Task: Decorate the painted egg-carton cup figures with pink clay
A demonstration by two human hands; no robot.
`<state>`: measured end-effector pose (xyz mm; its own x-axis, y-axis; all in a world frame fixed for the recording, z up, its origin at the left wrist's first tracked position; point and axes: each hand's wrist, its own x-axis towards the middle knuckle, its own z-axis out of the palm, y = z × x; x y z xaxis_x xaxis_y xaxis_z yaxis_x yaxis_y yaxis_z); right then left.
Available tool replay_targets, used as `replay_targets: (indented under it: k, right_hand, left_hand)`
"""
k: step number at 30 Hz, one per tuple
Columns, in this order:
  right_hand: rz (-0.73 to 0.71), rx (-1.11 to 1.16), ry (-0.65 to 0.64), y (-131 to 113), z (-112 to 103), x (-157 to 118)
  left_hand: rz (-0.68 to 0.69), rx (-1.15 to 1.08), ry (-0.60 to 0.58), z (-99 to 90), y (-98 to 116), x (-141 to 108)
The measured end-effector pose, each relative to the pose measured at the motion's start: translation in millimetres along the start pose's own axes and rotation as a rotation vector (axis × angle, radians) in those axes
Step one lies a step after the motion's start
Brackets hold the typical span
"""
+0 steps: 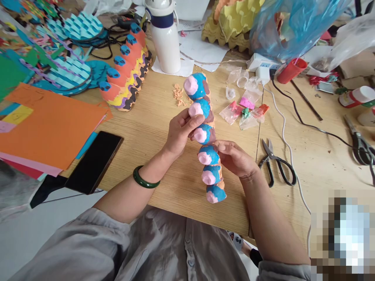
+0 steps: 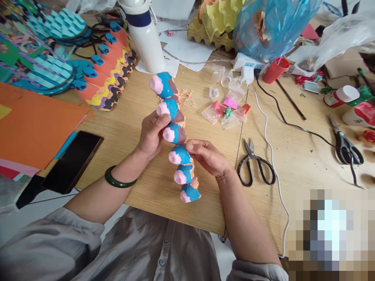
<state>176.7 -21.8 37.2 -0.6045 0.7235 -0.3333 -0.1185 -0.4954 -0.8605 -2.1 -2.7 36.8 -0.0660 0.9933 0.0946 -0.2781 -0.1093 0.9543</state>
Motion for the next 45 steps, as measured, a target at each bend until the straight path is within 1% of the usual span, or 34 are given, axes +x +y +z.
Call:
replay_targets:
  k: [3,8,12,13,17,19,23,29,34,37,42,45]
  right_hand:
    - [-0.011,0.046,0.014,-0.3,-0.5,0.2]
    - [-0.008,0.059,0.117,1.8,0.0,0.6]
    - [0.018,0.119,0.059,3.9,-0.1,3.3]
    - [0.031,0.137,0.065,4.7,0.3,4.5]
    - [0.061,0.212,0.184,7.4,2.7,8.3]
    - [0.049,0.216,0.213,7.7,2.9,8.4]
    - [0.038,0.196,0.224,5.5,1.0,6.4]
    - [0.058,0.144,0.185,1.3,0.2,3.4]
    - [0.035,0.122,0.179,1.7,1.8,2.7]
    - [0.025,0.117,0.183,2.7,0.9,2.3]
    - [0.002,0.049,0.123,3.6,1.2,2.4]
    - [-0.002,0.083,0.160,3.0,4.7,3.5]
  left_hand:
    - [0.006,0.029,0.015,0.2,-0.9,-0.4]
    - [0.006,0.045,0.032,0.4,-4.1,-0.1]
    - [-0.003,0.103,0.089,-0.2,-5.8,1.4]
    - [0.000,0.123,0.106,-0.5,-6.3,1.7]
    - [0.014,0.186,0.157,-1.8,-8.1,2.4]
    - [0.021,0.197,0.148,-2.5,-8.8,2.7]
    - [0.034,0.174,0.104,-3.3,-9.9,3.0]
    - [0.032,0.095,0.069,-1.3,-5.9,2.4]
    - [0.039,0.062,0.023,-1.6,-6.3,2.4]
    - [0.039,0.059,0.040,-2.0,-7.9,3.1]
    - [0.011,0.122,0.063,-1.5,-7.2,3.3]
    - [-0.048,0.128,0.052,-2.4,-7.3,4.9]
